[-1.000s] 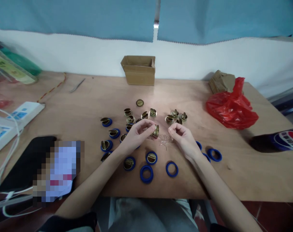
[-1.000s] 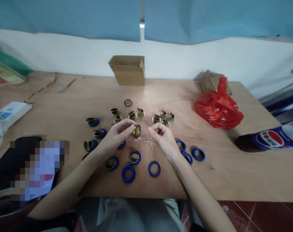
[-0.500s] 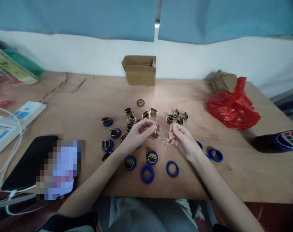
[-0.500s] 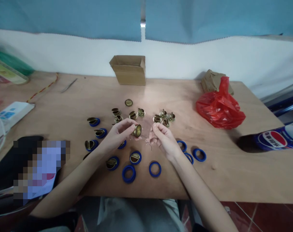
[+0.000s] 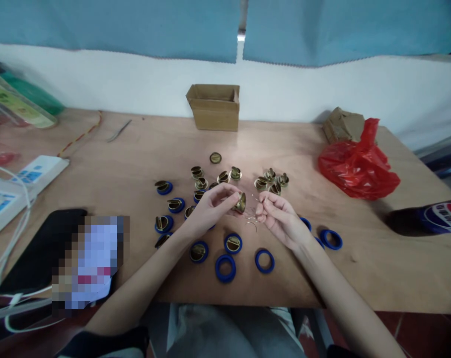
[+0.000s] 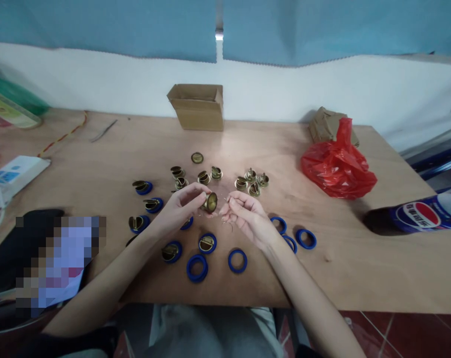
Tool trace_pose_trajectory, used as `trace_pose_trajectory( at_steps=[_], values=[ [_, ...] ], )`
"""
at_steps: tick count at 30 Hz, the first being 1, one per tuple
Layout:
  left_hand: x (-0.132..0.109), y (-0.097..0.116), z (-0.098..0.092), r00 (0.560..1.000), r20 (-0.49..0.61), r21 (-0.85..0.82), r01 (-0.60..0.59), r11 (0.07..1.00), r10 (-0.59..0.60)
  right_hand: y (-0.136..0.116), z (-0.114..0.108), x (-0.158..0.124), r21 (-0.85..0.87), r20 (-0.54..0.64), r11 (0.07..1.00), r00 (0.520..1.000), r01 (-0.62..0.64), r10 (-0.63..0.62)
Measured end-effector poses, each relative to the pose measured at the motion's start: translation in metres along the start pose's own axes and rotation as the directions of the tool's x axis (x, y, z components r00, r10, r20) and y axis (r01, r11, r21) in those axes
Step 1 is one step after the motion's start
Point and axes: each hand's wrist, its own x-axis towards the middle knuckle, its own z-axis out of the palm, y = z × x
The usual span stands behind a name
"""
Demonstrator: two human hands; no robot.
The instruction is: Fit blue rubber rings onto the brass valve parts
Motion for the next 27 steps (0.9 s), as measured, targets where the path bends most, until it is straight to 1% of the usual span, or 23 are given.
trace_pose_trajectory(
  at_steps=[3, 7, 12, 16, 22, 27],
  values=[
    [-0.0010, 0.0016, 0.0011, 1.000, 0.003, -0.003, -0.004, 1.000, 0.004, -0.0027, 0.0029, -0.0024, -0.034, 0.022, 0.999, 1.000, 0.007, -0.006],
    [-0.0024, 0.0033, 0.0021, 1.000, 0.008, 0.024, -0.007, 1.000, 0.007, -0.0012, 0.0066, -0.0047, -0.106, 0.092, 0.994, 0.996, 0.029, -0.019],
    [-0.0027, 0.0024, 0.0027, 0.999, 0.038, 0.007, -0.017, 1.000, 0.017, 0.0045, 0.0044, -0.0043, -0.232, 0.158, 0.968, 0.986, 0.098, -0.062],
    [-0.0030, 0.0053, 0.0045, 0.999, 0.034, 0.022, -0.022, 1.000, 0.021, 0.0042, 0.0027, -0.0040, -0.311, 0.151, 0.943, 0.985, 0.123, -0.079],
    [-0.0024, 0.0078, 0.0047, 0.998, 0.053, 0.046, -0.033, 0.998, 0.030, 0.0040, 0.0034, -0.0038, -0.288, 0.170, 0.953, 0.984, 0.097, -0.049],
    [-0.0008, 0.0046, 0.0035, 0.996, 0.084, 0.062, -0.046, 0.997, 0.041, 0.0062, 0.0024, -0.0027, -0.302, 0.140, 0.948, 0.988, 0.098, -0.058]
  ],
)
